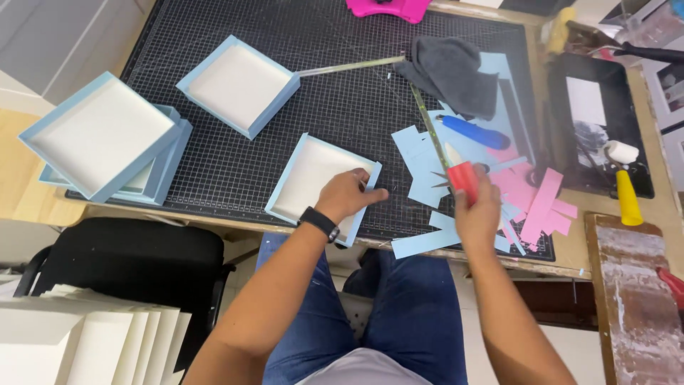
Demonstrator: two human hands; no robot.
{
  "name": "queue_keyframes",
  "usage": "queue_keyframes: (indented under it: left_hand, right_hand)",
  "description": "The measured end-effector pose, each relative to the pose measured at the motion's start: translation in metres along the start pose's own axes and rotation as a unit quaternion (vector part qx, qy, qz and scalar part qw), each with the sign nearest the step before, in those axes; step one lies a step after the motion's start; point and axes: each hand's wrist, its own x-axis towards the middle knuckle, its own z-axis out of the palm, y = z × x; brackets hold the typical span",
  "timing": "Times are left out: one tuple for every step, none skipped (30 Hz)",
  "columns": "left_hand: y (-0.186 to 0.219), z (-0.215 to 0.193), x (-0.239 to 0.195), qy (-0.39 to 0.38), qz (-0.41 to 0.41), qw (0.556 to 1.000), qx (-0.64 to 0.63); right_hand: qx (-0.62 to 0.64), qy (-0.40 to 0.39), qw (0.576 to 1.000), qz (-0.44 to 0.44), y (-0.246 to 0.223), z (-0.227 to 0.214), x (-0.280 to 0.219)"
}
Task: The person assembles a light-blue square box by applying adhesive to the edges, folding and pressing the flaps, and trimming excess paper with scissors. The person repeats the process on a second box.
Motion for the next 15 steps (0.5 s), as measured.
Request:
queue_keyframes:
  left_hand:
    - [0.010,0.001,0.000,0.001,0.005,1.000,0.001]
    - [0.018,0.004,-0.003,0.018,0.003,0.999,0.049]
    - [0.027,0.007,-0.005,0.036,0.001,0.995,0.096]
    - [0.005,0.023,0.015,0.030,0.004,0.995,0.096]
    - [-0.017,0.041,0.035,0.049,0.004,0.990,0.129]
    - [-0.037,0.054,0.059,0.072,0.007,0.984,0.163]
    - [-0.026,0.039,0.049,0.072,0.012,0.984,0.163]
    - [-0.017,0.026,0.035,0.045,0.024,0.990,0.130]
    - [-0.008,0.013,0.021,0.018,0.035,0.994,0.097]
    - [0.003,-0.004,0.008,0.016,0.038,0.994,0.099]
    - [0.014,-0.020,-0.005,-0.003,0.066,0.996,0.060]
    - [0.025,-0.037,-0.018,-0.021,0.092,0.995,0.020]
    - [0.031,-0.052,-0.026,-0.022,0.094,0.995,0.020]
    - [0.035,-0.067,-0.036,-0.050,0.098,0.994,0.019]
    - [0.040,-0.082,-0.047,-0.079,0.102,0.991,0.018]
  right_hand:
    - [0.000,0.005,1.000,0.000,0.003,-0.002,0.009]
    - [0.008,-0.006,1.000,0.003,0.006,-0.004,0.015]
    - [0.016,-0.017,1.000,0.006,0.009,-0.007,0.022]
    - [0.012,-0.015,1.000,0.010,0.013,-0.011,0.022]
    - [-0.001,0.030,1.000,0.002,0.018,-0.016,0.022]
    - [-0.013,0.078,0.997,-0.011,0.021,-0.019,0.028]
    - [-0.014,0.083,0.996,-0.011,0.040,-0.021,0.029]
    - [-0.047,0.086,0.995,-0.022,0.059,-0.022,0.027]
    - [-0.079,0.089,0.992,-0.033,0.078,-0.024,0.025]
    - [-0.080,0.091,0.992,-0.031,0.091,-0.025,0.022]
    - [-0.100,0.078,0.991,-0.037,0.104,-0.026,0.018]
    - [-0.119,0.064,0.990,-0.045,0.116,-0.027,0.017]
    - [-0.119,0.065,0.990,-0.044,0.116,-0.024,0.021]
    - [-0.144,0.055,0.981,-0.116,0.116,-0.019,0.025]
    - [-0.168,0.044,0.967,-0.187,0.115,-0.014,0.029]
